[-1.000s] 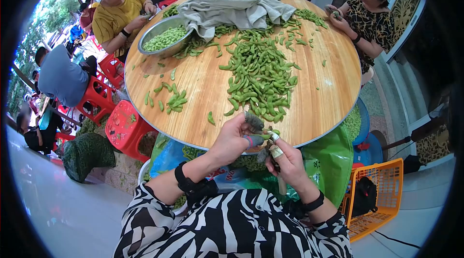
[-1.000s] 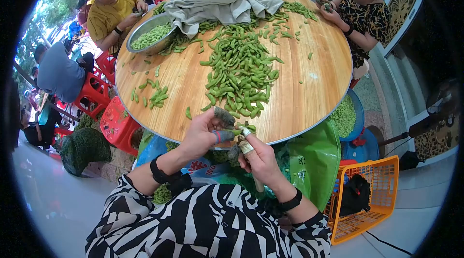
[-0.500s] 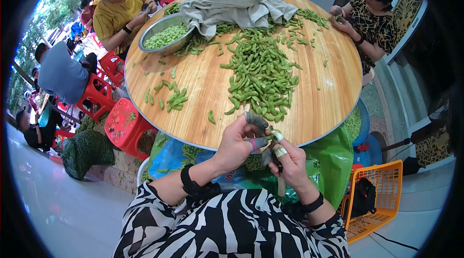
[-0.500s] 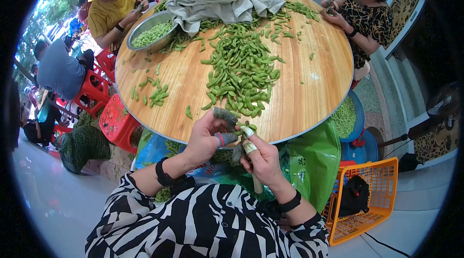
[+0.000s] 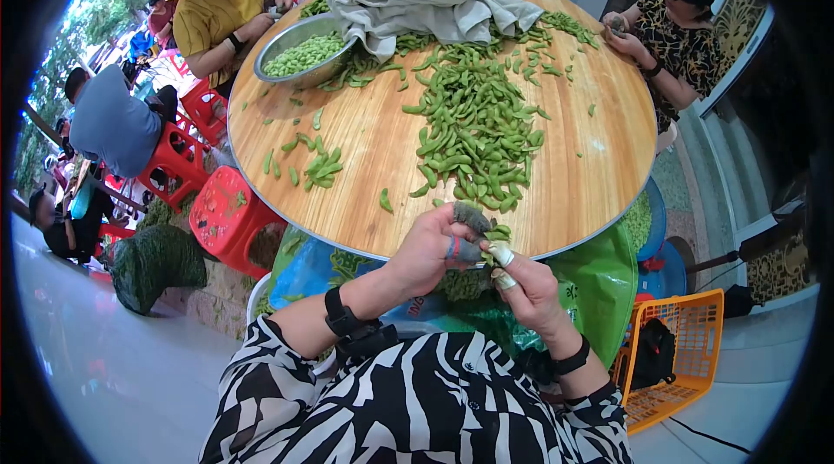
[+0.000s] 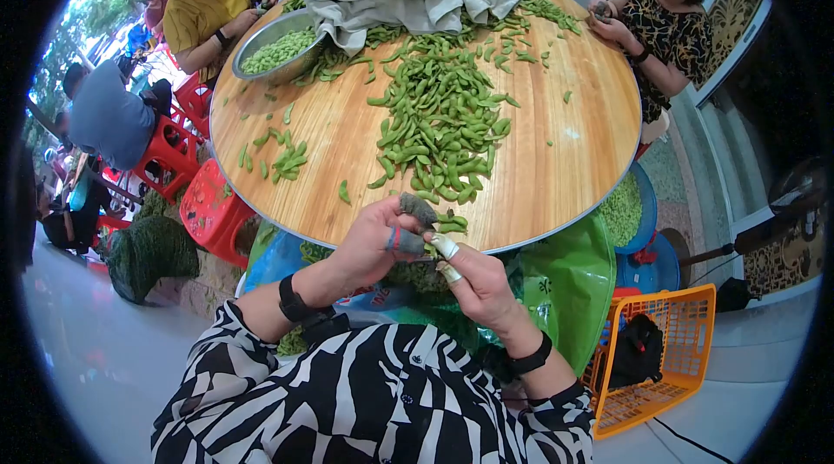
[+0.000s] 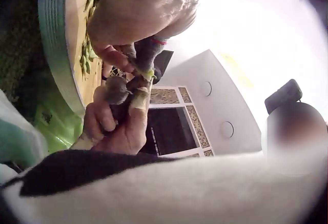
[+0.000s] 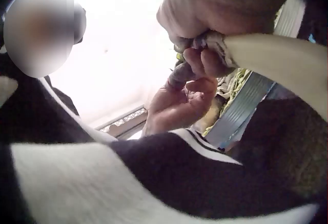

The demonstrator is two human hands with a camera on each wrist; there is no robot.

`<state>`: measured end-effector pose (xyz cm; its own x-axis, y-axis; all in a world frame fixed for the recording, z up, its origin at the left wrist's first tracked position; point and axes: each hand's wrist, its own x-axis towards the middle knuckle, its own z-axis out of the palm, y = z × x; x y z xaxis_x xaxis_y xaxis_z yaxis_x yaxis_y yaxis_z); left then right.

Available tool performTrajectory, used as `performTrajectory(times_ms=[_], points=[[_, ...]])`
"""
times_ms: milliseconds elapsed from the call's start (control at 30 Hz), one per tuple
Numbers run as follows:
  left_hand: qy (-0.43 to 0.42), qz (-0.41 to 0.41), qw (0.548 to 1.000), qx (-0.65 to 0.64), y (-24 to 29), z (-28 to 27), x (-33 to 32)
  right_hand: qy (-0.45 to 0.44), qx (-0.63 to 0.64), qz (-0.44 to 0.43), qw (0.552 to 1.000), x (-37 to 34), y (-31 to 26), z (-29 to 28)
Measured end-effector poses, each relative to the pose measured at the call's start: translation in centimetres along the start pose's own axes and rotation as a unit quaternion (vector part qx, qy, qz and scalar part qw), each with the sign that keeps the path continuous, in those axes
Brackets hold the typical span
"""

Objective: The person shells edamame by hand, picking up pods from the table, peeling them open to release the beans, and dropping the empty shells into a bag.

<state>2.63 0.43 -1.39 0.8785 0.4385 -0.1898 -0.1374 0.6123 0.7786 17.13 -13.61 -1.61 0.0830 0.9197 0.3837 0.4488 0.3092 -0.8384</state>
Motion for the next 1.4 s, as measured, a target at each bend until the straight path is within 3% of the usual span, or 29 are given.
performTrajectory(times_ms=[100, 167, 233, 267, 300, 333, 467, 533, 567, 600, 633, 800, 967, 1033, 1067, 1100, 1167, 1300, 1367, 1400], points=[[0.007, 0.022, 0.997, 0.074, -0.6, 0.4, -0.3, -0.038, -0.076, -0.041, 0.996, -0.4, 0.0, -0.3], [0.014, 0.017, 0.993, 0.114, -0.9, 0.7, -0.7, -0.023, -0.062, -0.042, 0.997, -1.0, 0.7, 0.3], [0.019, 0.134, 0.954, 0.268, -1.1, 1.0, -1.2, -0.01, -0.049, -0.045, 0.998, -1.5, 0.8, 0.4], [0.02, 0.133, 0.954, 0.268, -0.5, 0.8, -1.5, -0.018, -0.06, -0.018, 0.998, -1.7, 0.5, 0.3], [0.025, 0.209, 0.848, 0.485, 1.1, 0.6, -2.3, -0.026, -0.07, 0.01, 0.997, -2.0, 0.4, 0.2], [0.026, 0.274, 0.689, 0.671, 2.3, 0.2, -2.8, -0.008, -0.057, 0.039, 0.998, -2.3, 0.5, 0.0], [0.071, 0.236, 0.676, 0.694, 4.8, -2.3, -3.5, 0.064, -0.057, 0.085, 0.993, -2.5, 0.4, -1.5], [0.119, 0.244, 0.615, 0.74, 5.6, -3.3, -3.1, 0.09, 0.001, 0.163, 0.982, -2.0, 0.0, -2.0], [0.118, 0.244, 0.614, 0.741, 5.7, -3.2, -2.8, 0.102, 0.031, 0.202, 0.974, -1.7, -0.3, -2.2], [0.116, 0.157, 0.812, 0.55, 5.7, -3.0, -2.4, 0.102, 0.031, 0.201, 0.974, -1.7, -0.1, -2.1], [0.105, 0.06, 0.942, 0.315, 5.9, -2.9, -2.0, 0.115, 0.082, 0.206, 0.968, -1.6, 0.1, -1.9], [0.058, -0.007, 0.989, 0.136, 3.6, -1.2, -1.6, 0.096, 0.209, 0.243, 0.942, -0.8, -0.3, -0.7], [0.014, -0.02, 0.983, 0.182, 2.5, -1.3, -2.4, 0.042, 0.09, 0.18, 0.979, 0.0, -0.5, 0.0], [0.043, 0.107, 0.914, 0.389, 2.5, -2.3, -3.3, 0.068, 0.07, 0.184, 0.978, -0.4, -0.2, -0.3], [0.099, 0.209, 0.799, 0.555, 3.5, -3.1, -4.0, 0.088, 0.07, 0.193, 0.975, -0.6, 0.0, -0.6], [0.148, 0.3, 0.641, 0.691, 5.1, -3.5, -4.5, 0.109, 0.071, 0.203, 0.971, -0.9, 0.3, -1.0], [0.231, 0.319, 0.478, 0.785, 7.6, -5.0, -4.8, 0.159, 0.104, 0.223, 0.956, -0.8, 0.3, -1.7], [0.239, 0.327, 0.502, 0.764, 8.4, -5.5, -3.8, 0.182, 0.13, 0.212, 0.951, -0.1, 1.5, -2.1], [0.15, 0.298, 0.628, 0.703, 7.2, -4.6, -2.3, 0.176, 0.134, 0.216, 0.951, 0.0, 1.8, -2.0], [0.116, 0.299, 0.648, 0.691, 6.7, -4.3, -1.6, 0.182, 0.119, 0.214, 0.952, 0.0, 1.9, -1.9]])
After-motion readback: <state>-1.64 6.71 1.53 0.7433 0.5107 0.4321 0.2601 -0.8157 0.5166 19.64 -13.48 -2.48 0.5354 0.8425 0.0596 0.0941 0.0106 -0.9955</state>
